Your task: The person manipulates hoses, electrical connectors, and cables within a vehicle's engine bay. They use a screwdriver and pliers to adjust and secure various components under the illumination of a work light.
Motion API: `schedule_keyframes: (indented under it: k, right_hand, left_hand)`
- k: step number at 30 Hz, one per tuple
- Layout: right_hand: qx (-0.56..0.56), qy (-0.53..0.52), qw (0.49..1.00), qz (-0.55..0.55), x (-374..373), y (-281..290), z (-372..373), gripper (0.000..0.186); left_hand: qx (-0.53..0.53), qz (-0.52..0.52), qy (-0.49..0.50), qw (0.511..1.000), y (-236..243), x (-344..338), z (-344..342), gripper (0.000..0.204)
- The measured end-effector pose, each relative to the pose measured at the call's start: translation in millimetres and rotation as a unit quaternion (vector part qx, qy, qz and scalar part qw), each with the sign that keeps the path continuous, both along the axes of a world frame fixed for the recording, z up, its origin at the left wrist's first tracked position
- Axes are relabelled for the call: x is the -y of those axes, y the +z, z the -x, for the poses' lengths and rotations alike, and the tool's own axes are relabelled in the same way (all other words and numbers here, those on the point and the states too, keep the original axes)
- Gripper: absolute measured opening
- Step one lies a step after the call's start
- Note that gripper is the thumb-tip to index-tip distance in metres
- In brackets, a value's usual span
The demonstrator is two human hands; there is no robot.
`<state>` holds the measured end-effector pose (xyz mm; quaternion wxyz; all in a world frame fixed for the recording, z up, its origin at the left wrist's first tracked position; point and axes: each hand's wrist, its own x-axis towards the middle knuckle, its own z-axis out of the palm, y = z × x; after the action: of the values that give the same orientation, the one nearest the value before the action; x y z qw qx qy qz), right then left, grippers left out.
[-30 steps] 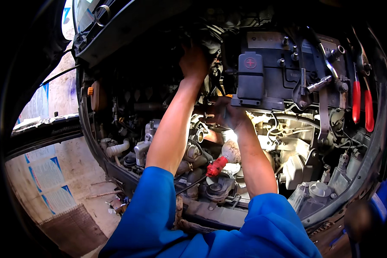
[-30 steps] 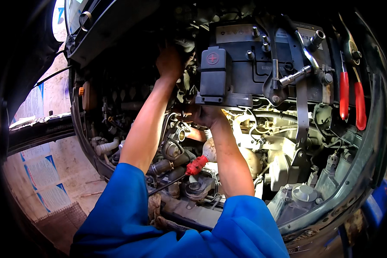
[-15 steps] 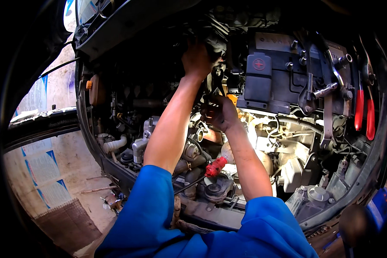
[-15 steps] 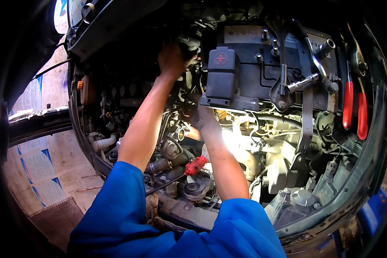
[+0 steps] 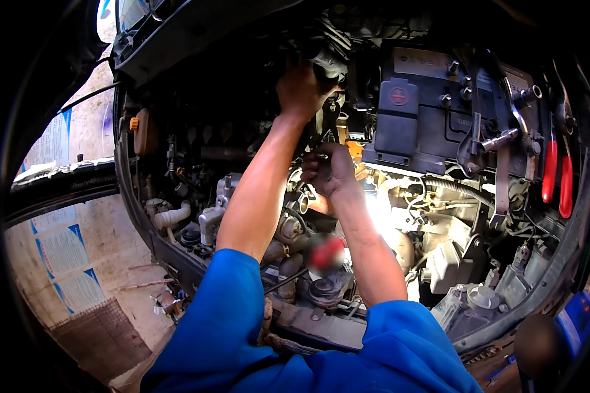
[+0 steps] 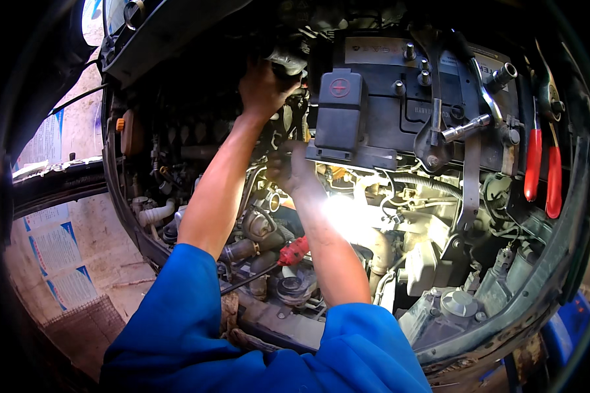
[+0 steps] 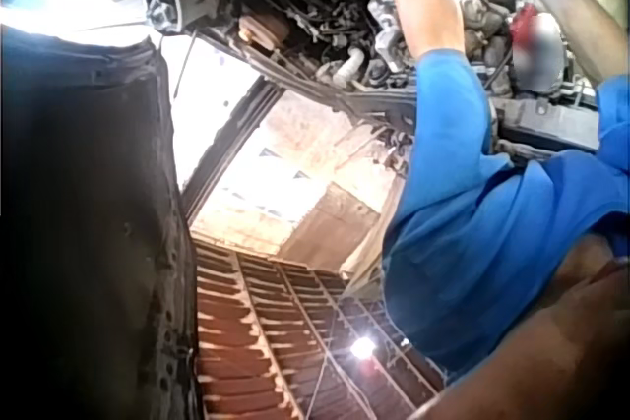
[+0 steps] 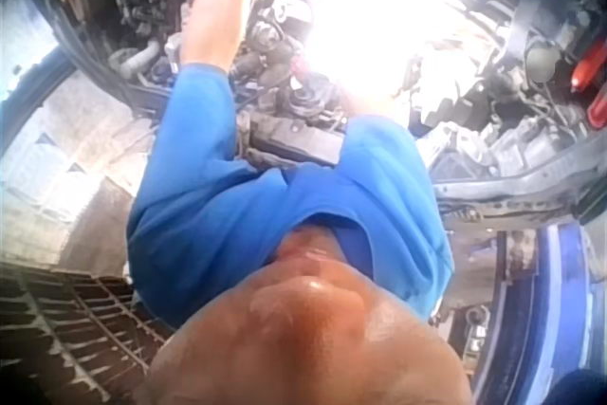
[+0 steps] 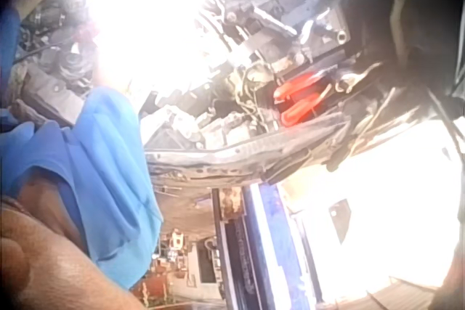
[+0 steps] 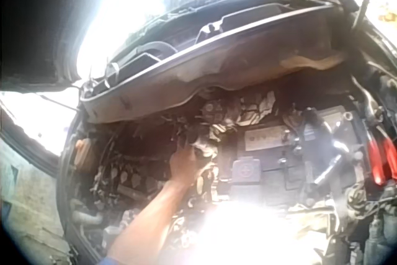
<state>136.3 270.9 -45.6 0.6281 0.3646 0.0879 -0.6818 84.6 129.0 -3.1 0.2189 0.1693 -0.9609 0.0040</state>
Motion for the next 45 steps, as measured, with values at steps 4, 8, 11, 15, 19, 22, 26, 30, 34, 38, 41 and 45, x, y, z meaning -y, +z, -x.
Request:
schedule_keyframes:
  k: [4,8,11,15,19,22,26,30,34,38,41,45]
  right_hand:
    - [-0.017,0.005,1.000,-0.010,1.8,3.9,0.0,0.010]
    - [-0.066,0.003,0.997,-0.040,9.5,10.5,-1.5,0.010]
    - [-0.066,0.010,0.997,-0.033,6.1,7.4,0.3,0.007]
    - [-0.067,0.018,0.998,-0.012,-4.8,0.0,0.2,0.009]
    - [-0.007,0.027,0.999,0.034,-17.9,0.8,10.8,0.012]
    - [0.021,0.029,0.998,0.048,-18.4,8.8,18.8,0.014]
    - [-0.066,0.045,0.997,0.008,-16.1,1.7,10.1,0.012]
    - [-0.157,0.027,0.985,-0.062,-7.8,-4.0,-1.8,0.011]
    - [-0.118,0.020,0.992,-0.025,-4.4,-11.0,5.9,0.011]
    - [-0.061,0.065,0.996,-0.001,-14.7,-1.1,19.6,0.012]
    - [-0.076,0.061,0.995,-0.002,-15.5,-1.7,20.4,0.011]
    - [-0.151,0.040,0.987,-0.040,-4.7,-18.1,3.6,0.002]
  left_hand:
    - [-0.026,0.007,-0.019,0.999,-0.3,0.4,-6.4,0.093]
    - [-0.043,0.028,-0.039,0.998,-6.1,0.5,-12.5,0.091]
    - [-0.031,0.038,-0.002,0.999,-10.6,-8.2,-17.3,0.089]
    - [-0.017,0.039,0.034,0.999,-9.7,-6.5,-17.5,0.084]
    - [0.005,0.063,-0.001,0.998,-4.8,-1.3,-19.3,0.072]
    - [-0.016,0.071,-0.026,0.997,-5.6,4.0,-18.5,0.068]
    - [-0.010,0.037,-0.009,0.999,-12.0,9.6,-20.8,0.074]
    - [-0.035,0.037,0.027,0.998,-9.1,-7.8,-17.0,0.079]
    - [-0.002,0.043,0.060,0.997,-4.8,-23.3,-15.4,0.074]
    - [0.012,0.115,0.009,0.993,-16.6,-5.2,-21.7,0.069]
    - [-0.006,0.112,0.021,0.993,-19.8,-5.8,-23.9,0.068]
    - [-0.037,0.085,0.056,0.994,-16.9,-21.9,-18.5,0.071]
